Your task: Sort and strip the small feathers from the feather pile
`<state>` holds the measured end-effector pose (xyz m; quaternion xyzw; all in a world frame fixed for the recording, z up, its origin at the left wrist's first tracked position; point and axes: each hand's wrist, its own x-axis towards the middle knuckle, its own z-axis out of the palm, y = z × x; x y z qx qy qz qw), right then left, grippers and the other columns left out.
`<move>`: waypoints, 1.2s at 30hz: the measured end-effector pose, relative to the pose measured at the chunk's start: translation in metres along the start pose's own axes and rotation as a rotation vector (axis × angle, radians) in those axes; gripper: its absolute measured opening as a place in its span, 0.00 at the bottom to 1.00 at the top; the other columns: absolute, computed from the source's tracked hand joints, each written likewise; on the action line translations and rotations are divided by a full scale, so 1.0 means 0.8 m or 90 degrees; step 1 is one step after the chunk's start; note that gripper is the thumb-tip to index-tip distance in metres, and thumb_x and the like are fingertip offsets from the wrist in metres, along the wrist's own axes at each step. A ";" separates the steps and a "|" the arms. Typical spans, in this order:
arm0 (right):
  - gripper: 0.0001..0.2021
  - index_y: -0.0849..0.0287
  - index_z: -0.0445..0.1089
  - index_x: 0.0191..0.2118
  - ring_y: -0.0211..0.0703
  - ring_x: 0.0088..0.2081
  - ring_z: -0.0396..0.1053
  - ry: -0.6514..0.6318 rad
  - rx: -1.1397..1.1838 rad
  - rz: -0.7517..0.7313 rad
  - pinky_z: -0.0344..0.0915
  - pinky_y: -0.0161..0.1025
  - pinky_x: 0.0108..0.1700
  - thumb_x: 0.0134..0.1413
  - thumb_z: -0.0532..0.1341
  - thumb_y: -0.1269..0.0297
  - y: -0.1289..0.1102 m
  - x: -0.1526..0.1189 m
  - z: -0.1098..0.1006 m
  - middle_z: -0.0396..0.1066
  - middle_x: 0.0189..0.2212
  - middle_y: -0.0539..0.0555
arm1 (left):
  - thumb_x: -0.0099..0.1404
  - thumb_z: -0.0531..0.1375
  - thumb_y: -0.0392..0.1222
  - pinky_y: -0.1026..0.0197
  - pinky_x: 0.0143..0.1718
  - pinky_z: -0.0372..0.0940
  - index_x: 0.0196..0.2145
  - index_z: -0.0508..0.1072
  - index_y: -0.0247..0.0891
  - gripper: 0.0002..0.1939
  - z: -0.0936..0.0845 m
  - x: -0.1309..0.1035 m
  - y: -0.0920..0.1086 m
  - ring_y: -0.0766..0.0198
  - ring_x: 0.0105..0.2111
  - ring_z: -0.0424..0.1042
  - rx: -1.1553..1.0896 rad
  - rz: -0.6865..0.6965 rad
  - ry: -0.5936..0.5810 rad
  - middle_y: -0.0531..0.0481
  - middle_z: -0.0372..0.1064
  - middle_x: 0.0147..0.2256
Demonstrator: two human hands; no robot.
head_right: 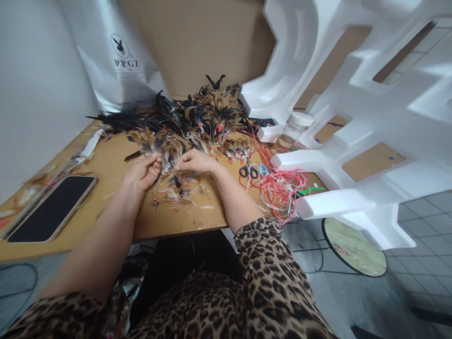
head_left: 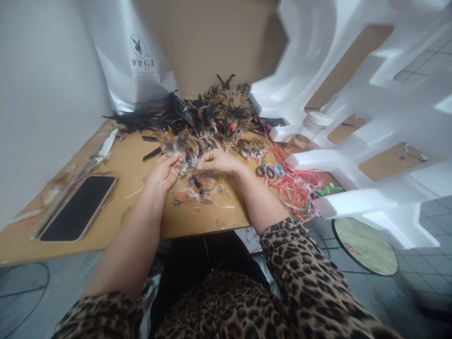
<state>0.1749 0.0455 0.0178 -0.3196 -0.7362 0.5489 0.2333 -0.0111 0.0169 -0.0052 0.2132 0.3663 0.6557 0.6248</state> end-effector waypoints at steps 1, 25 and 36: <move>0.15 0.68 0.73 0.28 0.31 0.23 0.61 -0.006 -0.004 0.014 0.58 0.31 0.29 0.38 0.65 0.58 0.000 -0.001 0.000 0.69 0.21 0.51 | 0.56 0.56 0.23 0.77 0.20 0.61 0.25 0.68 0.31 0.07 0.001 -0.002 0.002 0.75 0.21 0.67 -0.017 -0.011 -0.012 0.50 0.68 0.22; 0.09 0.63 0.68 0.26 0.30 0.27 0.62 0.283 0.239 -0.134 0.59 0.32 0.36 0.36 0.66 0.65 0.016 0.030 0.040 0.67 0.23 0.46 | 0.57 0.56 0.24 0.77 0.20 0.62 0.30 0.71 0.30 0.06 0.003 -0.011 -0.004 0.76 0.21 0.67 0.005 -0.177 -0.110 0.51 0.69 0.24; 0.08 0.64 0.68 0.27 0.32 0.28 0.61 0.308 0.044 -0.184 0.59 0.32 0.34 0.40 0.62 0.64 0.028 0.031 0.030 0.66 0.25 0.48 | 0.52 0.62 0.28 0.76 0.20 0.62 0.27 0.73 0.29 0.02 -0.001 -0.006 -0.012 0.75 0.20 0.68 0.151 -0.107 -0.113 0.48 0.72 0.24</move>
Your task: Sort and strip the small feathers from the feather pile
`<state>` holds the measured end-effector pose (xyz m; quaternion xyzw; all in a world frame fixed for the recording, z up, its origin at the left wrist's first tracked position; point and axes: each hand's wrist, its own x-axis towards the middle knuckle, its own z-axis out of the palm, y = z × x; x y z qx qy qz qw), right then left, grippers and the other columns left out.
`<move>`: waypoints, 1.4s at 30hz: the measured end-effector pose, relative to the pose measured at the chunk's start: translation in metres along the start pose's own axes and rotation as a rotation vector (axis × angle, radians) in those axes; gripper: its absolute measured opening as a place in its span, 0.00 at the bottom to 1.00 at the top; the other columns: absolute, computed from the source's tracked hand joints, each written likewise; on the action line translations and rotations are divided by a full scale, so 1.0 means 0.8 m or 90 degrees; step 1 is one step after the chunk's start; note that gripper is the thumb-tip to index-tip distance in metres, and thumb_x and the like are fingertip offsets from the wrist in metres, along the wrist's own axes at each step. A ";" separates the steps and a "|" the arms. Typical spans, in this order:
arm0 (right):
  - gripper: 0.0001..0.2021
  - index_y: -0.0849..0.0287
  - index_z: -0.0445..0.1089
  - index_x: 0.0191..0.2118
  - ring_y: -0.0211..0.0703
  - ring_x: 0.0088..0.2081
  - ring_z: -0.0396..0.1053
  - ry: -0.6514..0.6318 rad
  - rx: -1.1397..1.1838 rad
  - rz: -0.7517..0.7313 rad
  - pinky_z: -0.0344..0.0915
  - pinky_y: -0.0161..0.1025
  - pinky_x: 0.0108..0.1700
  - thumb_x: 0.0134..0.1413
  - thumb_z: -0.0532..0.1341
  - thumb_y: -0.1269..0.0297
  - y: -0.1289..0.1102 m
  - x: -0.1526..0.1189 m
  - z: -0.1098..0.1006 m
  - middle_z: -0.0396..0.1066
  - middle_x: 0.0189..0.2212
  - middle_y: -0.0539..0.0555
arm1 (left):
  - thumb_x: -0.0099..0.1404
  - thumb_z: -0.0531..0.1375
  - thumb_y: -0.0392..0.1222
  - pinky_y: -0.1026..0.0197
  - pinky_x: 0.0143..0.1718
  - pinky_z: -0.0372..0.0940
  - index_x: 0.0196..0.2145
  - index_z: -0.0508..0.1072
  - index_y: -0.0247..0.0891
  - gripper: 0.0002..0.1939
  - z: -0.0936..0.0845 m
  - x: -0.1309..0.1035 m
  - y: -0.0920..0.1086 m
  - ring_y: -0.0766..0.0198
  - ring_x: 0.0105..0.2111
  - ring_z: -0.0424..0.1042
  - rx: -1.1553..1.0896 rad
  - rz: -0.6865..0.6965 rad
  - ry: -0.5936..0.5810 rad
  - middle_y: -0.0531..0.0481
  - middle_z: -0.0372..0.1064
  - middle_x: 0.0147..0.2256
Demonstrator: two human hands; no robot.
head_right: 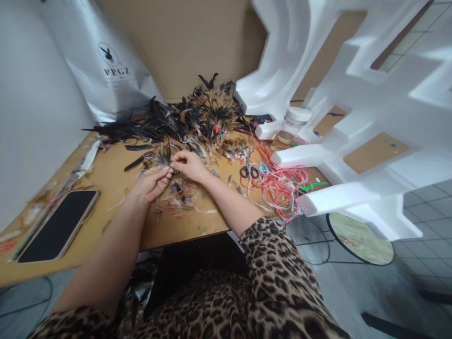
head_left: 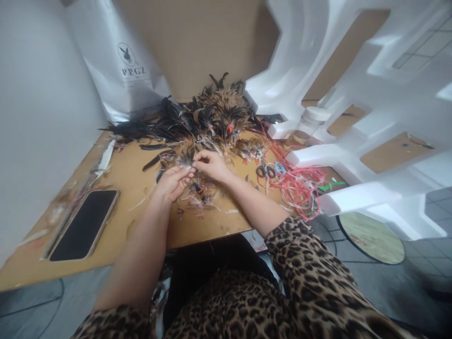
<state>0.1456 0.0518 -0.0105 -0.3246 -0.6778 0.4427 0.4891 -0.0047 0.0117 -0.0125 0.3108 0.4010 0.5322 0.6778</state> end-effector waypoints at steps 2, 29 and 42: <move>0.08 0.64 0.68 0.28 0.32 0.29 0.62 -0.004 -0.007 0.008 0.59 0.33 0.35 0.40 0.62 0.64 0.000 0.000 -0.003 0.67 0.26 0.48 | 0.49 0.64 0.31 0.74 0.21 0.62 0.27 0.74 0.29 0.04 0.000 0.000 -0.003 0.74 0.21 0.68 0.062 0.026 0.006 0.47 0.73 0.25; 0.12 0.64 0.69 0.28 0.30 0.23 0.58 -0.051 0.007 0.126 0.55 0.31 0.27 0.40 0.64 0.59 -0.011 -0.005 -0.016 0.65 0.21 0.48 | 0.48 0.66 0.39 0.70 0.23 0.60 0.29 0.74 0.30 0.11 0.004 -0.002 -0.006 0.73 0.21 0.68 0.142 0.092 0.028 0.47 0.73 0.26; 0.12 0.62 0.66 0.28 0.29 0.23 0.56 0.015 0.033 0.101 0.54 0.30 0.27 0.40 0.64 0.58 -0.001 -0.007 0.001 0.63 0.22 0.46 | 0.48 0.66 0.38 0.71 0.22 0.59 0.28 0.74 0.30 0.10 0.005 0.000 -0.008 0.73 0.21 0.67 0.136 0.095 0.037 0.47 0.73 0.26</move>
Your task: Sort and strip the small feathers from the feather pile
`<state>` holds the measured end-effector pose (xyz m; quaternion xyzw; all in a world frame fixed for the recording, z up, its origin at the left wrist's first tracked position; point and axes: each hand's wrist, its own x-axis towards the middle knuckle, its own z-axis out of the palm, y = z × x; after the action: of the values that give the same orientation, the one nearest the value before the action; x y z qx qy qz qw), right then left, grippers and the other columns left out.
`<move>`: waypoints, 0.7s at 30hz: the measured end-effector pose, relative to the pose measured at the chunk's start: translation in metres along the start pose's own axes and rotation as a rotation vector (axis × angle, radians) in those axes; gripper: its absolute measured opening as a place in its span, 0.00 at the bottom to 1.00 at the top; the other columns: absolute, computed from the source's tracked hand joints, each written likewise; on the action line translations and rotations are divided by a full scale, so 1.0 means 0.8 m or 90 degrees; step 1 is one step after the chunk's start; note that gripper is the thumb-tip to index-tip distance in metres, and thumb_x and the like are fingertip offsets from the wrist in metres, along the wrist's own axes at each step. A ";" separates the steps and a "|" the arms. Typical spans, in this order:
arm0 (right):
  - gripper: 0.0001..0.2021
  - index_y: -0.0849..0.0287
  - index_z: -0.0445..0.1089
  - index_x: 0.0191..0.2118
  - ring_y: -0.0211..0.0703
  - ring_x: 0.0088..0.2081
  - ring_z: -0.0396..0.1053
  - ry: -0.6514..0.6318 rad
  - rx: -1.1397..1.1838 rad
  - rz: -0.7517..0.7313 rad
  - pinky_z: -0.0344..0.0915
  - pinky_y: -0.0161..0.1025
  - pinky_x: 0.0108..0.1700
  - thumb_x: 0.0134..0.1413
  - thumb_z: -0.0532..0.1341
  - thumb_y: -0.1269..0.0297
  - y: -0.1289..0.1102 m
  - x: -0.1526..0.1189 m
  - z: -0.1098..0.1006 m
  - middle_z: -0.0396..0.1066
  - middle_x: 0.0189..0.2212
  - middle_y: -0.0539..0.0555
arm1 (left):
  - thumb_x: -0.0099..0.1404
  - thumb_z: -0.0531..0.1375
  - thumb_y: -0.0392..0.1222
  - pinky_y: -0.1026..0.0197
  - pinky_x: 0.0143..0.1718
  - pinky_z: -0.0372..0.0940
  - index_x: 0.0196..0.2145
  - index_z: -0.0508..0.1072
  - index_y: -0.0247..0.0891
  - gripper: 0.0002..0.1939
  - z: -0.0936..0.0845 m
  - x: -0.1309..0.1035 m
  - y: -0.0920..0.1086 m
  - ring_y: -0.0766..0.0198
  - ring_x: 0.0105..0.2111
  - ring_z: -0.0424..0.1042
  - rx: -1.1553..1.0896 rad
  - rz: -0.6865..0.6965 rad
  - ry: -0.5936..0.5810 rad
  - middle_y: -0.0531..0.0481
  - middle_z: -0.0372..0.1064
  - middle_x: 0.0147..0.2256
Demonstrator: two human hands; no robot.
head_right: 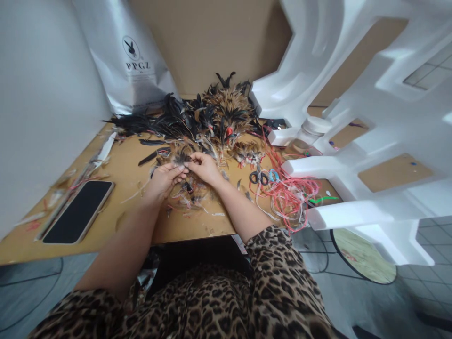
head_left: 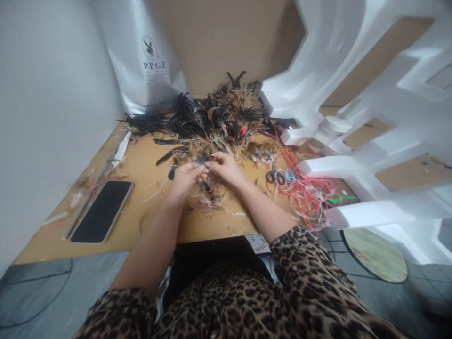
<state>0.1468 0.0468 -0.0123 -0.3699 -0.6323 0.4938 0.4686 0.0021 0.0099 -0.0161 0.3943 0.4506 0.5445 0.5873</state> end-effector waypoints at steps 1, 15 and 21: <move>0.12 0.62 0.66 0.29 0.30 0.23 0.57 0.002 0.003 -0.001 0.55 0.30 0.28 0.40 0.64 0.59 -0.001 -0.001 0.001 0.64 0.23 0.46 | 0.48 0.66 0.38 0.71 0.22 0.59 0.28 0.74 0.30 0.09 0.000 0.001 -0.001 0.73 0.21 0.67 0.000 -0.002 0.001 0.47 0.73 0.26; 0.14 0.62 0.70 0.32 0.33 0.27 0.62 -0.101 0.032 0.008 0.60 0.33 0.34 0.39 0.66 0.58 -0.021 -0.004 -0.011 0.67 0.24 0.48 | 0.49 0.66 0.35 0.74 0.20 0.60 0.28 0.74 0.28 0.08 -0.011 0.007 -0.007 0.75 0.21 0.67 -0.113 -0.079 -0.105 0.46 0.72 0.25; 0.13 0.63 0.71 0.30 0.32 0.25 0.60 -0.176 -0.007 -0.003 0.58 0.33 0.31 0.40 0.65 0.58 -0.033 -0.007 -0.022 0.67 0.23 0.49 | 0.50 0.65 0.33 0.74 0.19 0.60 0.25 0.73 0.28 0.04 -0.009 0.004 -0.004 0.75 0.19 0.66 -0.114 -0.139 -0.146 0.47 0.71 0.23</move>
<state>0.1651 0.0402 0.0135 -0.2993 -0.6945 0.5356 0.3759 -0.0042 0.0128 -0.0216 0.3487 0.3706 0.4667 0.7234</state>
